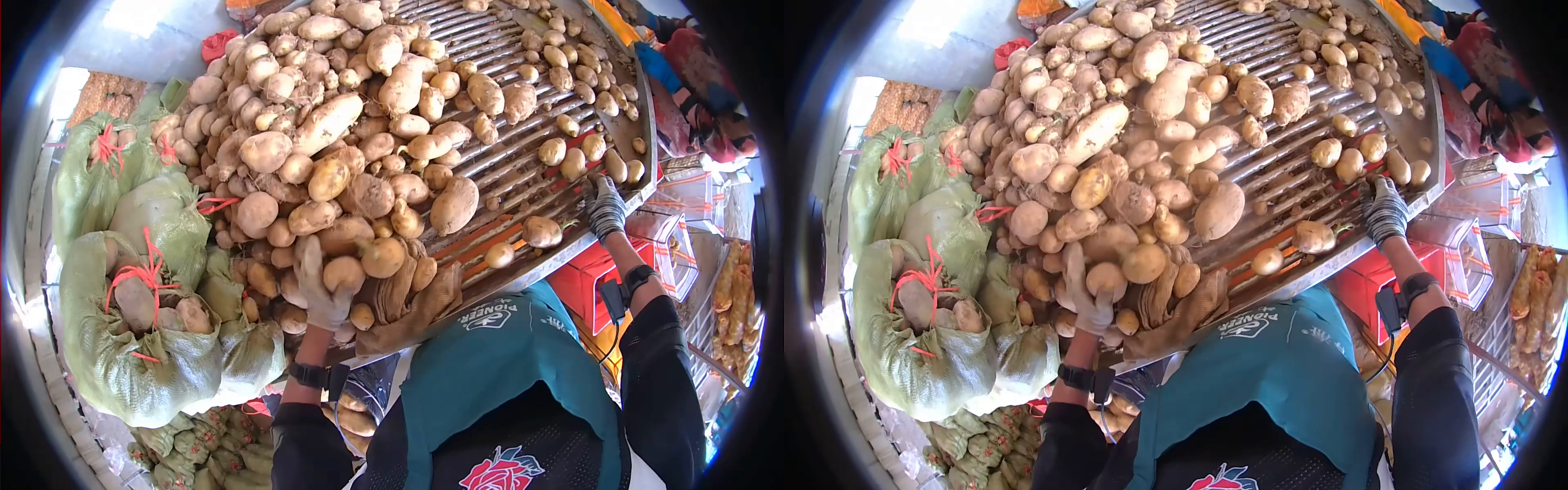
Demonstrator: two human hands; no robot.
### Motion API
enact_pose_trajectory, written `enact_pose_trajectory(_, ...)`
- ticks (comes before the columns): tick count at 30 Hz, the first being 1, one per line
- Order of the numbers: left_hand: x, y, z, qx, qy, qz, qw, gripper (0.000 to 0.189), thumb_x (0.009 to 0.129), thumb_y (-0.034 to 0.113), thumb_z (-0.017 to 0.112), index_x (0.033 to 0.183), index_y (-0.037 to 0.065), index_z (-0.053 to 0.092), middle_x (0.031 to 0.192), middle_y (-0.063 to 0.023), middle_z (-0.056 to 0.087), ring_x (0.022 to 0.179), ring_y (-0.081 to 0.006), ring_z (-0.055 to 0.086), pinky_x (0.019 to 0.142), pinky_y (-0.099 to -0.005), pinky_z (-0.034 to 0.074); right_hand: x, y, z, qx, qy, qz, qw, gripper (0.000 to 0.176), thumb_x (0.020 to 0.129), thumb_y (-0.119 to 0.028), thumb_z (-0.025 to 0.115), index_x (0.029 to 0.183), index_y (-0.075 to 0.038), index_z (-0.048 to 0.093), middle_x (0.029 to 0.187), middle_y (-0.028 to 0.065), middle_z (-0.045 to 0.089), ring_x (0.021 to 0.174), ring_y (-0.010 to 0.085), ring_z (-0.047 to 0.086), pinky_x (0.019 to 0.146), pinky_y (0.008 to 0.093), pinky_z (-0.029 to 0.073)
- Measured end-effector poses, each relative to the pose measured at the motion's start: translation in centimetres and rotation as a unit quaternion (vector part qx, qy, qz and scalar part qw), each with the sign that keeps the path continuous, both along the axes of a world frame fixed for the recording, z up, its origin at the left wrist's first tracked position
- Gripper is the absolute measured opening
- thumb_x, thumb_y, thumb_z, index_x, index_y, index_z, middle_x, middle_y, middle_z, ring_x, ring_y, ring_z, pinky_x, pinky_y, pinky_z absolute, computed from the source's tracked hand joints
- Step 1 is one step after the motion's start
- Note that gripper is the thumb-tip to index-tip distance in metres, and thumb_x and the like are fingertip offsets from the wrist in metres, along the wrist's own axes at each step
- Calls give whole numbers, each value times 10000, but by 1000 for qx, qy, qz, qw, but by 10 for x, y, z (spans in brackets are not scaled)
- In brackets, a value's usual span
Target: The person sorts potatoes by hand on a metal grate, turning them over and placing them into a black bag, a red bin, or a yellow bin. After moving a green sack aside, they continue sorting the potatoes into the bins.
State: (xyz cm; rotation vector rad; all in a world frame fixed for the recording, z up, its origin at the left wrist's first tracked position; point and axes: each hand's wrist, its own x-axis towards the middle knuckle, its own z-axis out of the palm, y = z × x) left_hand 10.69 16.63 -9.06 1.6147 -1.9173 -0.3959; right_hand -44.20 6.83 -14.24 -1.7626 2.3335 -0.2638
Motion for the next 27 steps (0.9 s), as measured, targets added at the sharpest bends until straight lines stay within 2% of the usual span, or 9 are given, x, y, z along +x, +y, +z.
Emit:
enact_pose_trajectory(4, -39, -47, 19, 4, 39, -58, 998, 867, 860, 525, 638, 1468, -15, 339, 1424, -260, 429, 1313, -462, 386, 1114, -518, 282, 0, 0, 2, 3, 1, 3, 1000, 354, 963, -362, 534, 1159, -78, 613, 1132, 181, 625, 1037, 376, 619, 901, 473, 474)
enact_pose_trajectory(7, -74, -57, 4, -145, -51, -76, 985, 819, 840, 519, 634, 1431, 6, 391, 1397, -250, 443, 1293, -472, 380, 1096, -632, 183, -7, 0, -11, -26, -21, 17, 999, 359, 963, -361, 524, 1158, -70, 609, 1130, 188, 623, 1039, 383, 614, 899, 485, 470)
enact_pose_trajectory(11, -127, -77, 8, -106, -109, -64, 986, 820, 798, 605, 614, 1384, 53, 457, 1321, -208, 476, 1303, -443, 370, 1104, -614, 149, 4, 3, 10, -20, -14, -4, 1000, 337, 969, -350, 529, 1155, -84, 621, 1104, 192, 637, 1021, 382, 623, 896, 468, 479)
enact_pose_trajectory(12, -142, -81, 18, -77, -161, -43, 983, 774, 796, 605, 611, 1347, 72, 500, 1316, -185, 491, 1317, -436, 352, 1093, -625, 153, 5, 2, 11, -24, -25, -7, 999, 328, 970, -343, 527, 1149, -86, 622, 1101, 192, 637, 1016, 384, 624, 892, 471, 479)
enact_pose_trajectory(14, -133, -98, -15, -55, -39, -87, 994, 727, 807, 580, 609, 1332, 87, 517, 1328, -185, 486, 1346, -438, 311, 1085, -627, 160, 3, 0, 8, -36, -46, -11, 998, 304, 968, -324, 536, 1147, -94, 626, 1084, 192, 645, 1011, 383, 628, 890, 470, 480)
enact_pose_trajectory(16, -154, -114, -4, -141, -75, -33, 987, 716, 805, 583, 623, 1330, 103, 539, 1191, -153, 565, 1331, -433, 348, 1067, -622, 187, 3, 1, 8, -39, -37, -11, 998, 307, 962, -328, 543, 1131, -87, 629, 1074, 193, 649, 1008, 382, 628, 886, 469, 481)
enact_pose_trajectory(18, -169, -121, 4, -74, -87, -48, 992, 709, 856, 570, 561, 1379, 95, 497, 1229, -167, 543, 1270, -393, 413, 1071, -574, 238, 6, 1, 13, -24, -26, -20, 999, 310, 960, -333, 542, 1111, -78, 631, 1066, 197, 651, 995, 385, 631, 878, 473, 481)
enact_pose_trajectory(23, -225, -142, 13, -114, -83, -21, 990, 875, 748, 644, 652, 1398, 87, 466, 1125, -202, 621, 1239, -419, 450, 962, -565, 398, 0, 0, 3, -4, -23, -20, 1000, 342, 905, -320, 562, 1152, -90, 615, 1108, 193, 645, 1013, 378, 636, 889, 481, 484)
enact_pose_trajectory(27, -276, -146, 26, -85, -142, -84, 983, 805, 822, 580, 654, 1393, 54, 441, 1446, -226, 393, 1339, -409, 356, 1123, -501, 258, -3, 2, -4, -41, -37, 4, 998, 301, 901, -275, 564, 1143, -104, 617, 1090, 186, 653, 995, 370, 640, 870, 477, 486)
